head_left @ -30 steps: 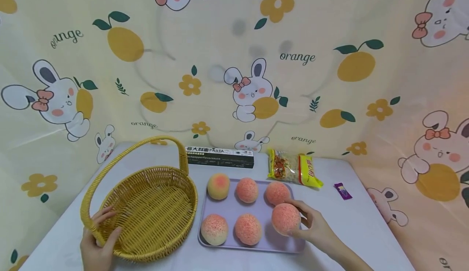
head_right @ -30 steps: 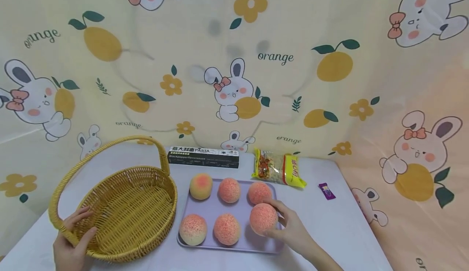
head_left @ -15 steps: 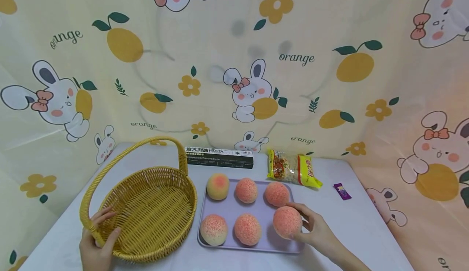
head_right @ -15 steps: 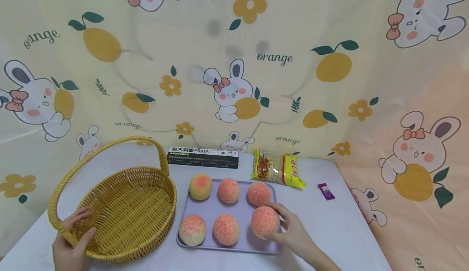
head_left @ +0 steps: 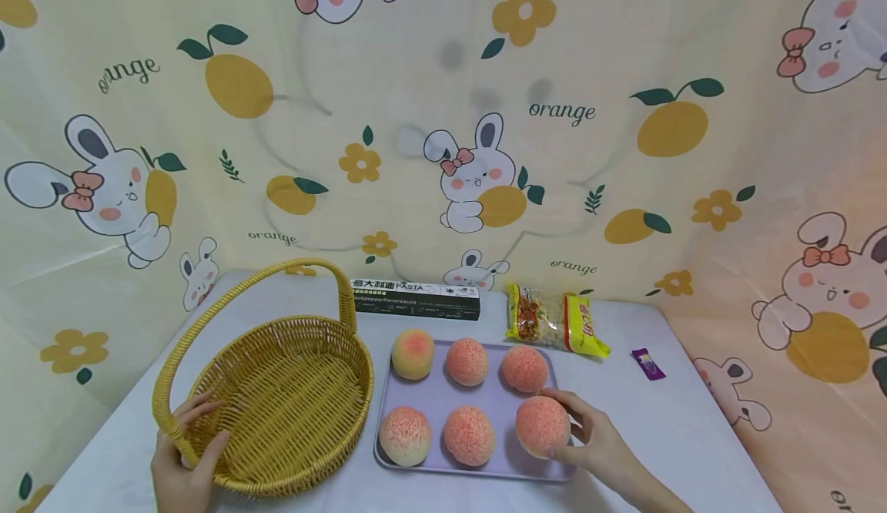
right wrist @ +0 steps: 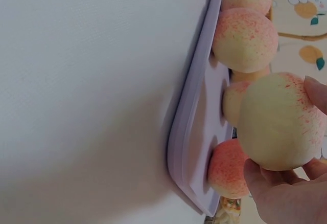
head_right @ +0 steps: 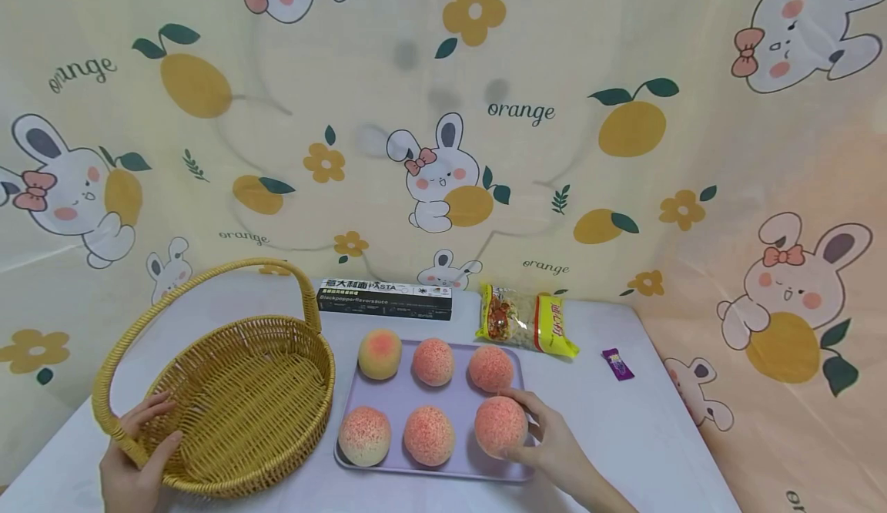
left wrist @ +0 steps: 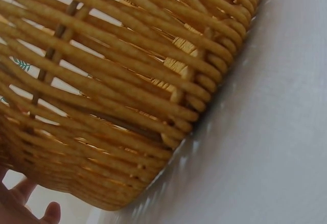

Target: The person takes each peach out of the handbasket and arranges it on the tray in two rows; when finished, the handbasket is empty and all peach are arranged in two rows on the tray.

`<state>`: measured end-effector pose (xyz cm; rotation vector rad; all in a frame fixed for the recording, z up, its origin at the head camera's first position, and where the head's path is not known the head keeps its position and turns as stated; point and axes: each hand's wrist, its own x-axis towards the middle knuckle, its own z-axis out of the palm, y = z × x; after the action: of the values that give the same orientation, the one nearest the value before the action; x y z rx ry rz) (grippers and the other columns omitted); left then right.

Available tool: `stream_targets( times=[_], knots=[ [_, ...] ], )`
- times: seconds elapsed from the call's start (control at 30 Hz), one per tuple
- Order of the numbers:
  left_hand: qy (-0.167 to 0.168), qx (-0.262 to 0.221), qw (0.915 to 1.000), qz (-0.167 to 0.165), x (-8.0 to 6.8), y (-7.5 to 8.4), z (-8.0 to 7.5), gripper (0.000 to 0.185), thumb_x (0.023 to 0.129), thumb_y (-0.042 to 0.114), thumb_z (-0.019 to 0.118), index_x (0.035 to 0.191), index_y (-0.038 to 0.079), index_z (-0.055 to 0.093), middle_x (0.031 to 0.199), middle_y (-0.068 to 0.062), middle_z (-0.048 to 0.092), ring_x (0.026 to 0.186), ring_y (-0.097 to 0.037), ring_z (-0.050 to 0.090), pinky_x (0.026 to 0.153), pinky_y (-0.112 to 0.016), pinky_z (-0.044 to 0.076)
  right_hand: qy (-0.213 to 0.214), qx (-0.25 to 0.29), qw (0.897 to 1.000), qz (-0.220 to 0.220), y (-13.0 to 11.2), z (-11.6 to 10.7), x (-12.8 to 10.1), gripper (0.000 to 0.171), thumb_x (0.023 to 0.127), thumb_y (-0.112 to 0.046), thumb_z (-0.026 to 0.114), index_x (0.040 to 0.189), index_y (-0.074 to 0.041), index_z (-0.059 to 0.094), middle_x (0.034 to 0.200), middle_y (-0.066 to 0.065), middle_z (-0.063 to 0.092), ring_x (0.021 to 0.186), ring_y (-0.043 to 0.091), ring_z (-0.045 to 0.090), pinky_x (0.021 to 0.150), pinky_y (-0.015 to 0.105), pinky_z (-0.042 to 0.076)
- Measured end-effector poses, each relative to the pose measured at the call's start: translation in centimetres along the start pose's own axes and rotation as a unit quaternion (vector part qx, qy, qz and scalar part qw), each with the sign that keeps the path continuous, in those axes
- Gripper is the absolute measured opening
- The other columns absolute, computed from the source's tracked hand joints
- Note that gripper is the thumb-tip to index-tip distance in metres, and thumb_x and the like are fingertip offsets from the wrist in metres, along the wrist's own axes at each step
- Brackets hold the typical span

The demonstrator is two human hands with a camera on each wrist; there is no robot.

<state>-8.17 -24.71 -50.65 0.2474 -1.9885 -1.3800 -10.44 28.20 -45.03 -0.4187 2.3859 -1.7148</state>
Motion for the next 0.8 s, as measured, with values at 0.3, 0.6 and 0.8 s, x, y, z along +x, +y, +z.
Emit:
stream_targets(
  times=[0.3,0.6,0.8],
  knots=[
    [0.000,-0.012,0.9998,0.015,-0.1,0.1,0.0,0.039,0.080,-0.019,0.068,0.117,-0.011,0.063,0.128,-0.001,0.058,0.125,-0.006,0.046,0.104,-0.014,0.031,-0.002,0.003,1.000,-0.001,0.5,0.2,0.0,0.075,0.079,-0.004,0.078,0.143,0.009,0.042,0.141,0.030,0.046,0.117,-0.004,0.049,0.095,0.018,0.042],
    [0.002,-0.014,0.9999,0.009,0.0,0.0,0.0,0.039,0.079,-0.019,0.068,0.117,-0.012,0.062,0.128,0.000,0.058,0.125,-0.006,0.046,0.105,-0.014,0.031,-0.001,0.007,1.000,0.017,0.8,0.1,0.0,0.077,0.079,-0.005,0.079,0.144,0.010,0.040,0.142,0.030,0.045,0.117,-0.005,0.048,0.095,0.017,0.041],
    [0.003,-0.013,0.9998,0.015,0.0,0.0,0.0,0.039,0.079,-0.020,0.068,0.116,-0.012,0.062,0.127,0.001,0.058,0.125,-0.006,0.047,0.104,-0.013,0.032,-0.003,0.010,1.000,0.005,1.6,0.2,0.0,0.077,0.078,-0.003,0.078,0.143,0.012,0.039,0.140,0.031,0.046,0.117,-0.005,0.049,0.096,0.018,0.043]
  ],
)
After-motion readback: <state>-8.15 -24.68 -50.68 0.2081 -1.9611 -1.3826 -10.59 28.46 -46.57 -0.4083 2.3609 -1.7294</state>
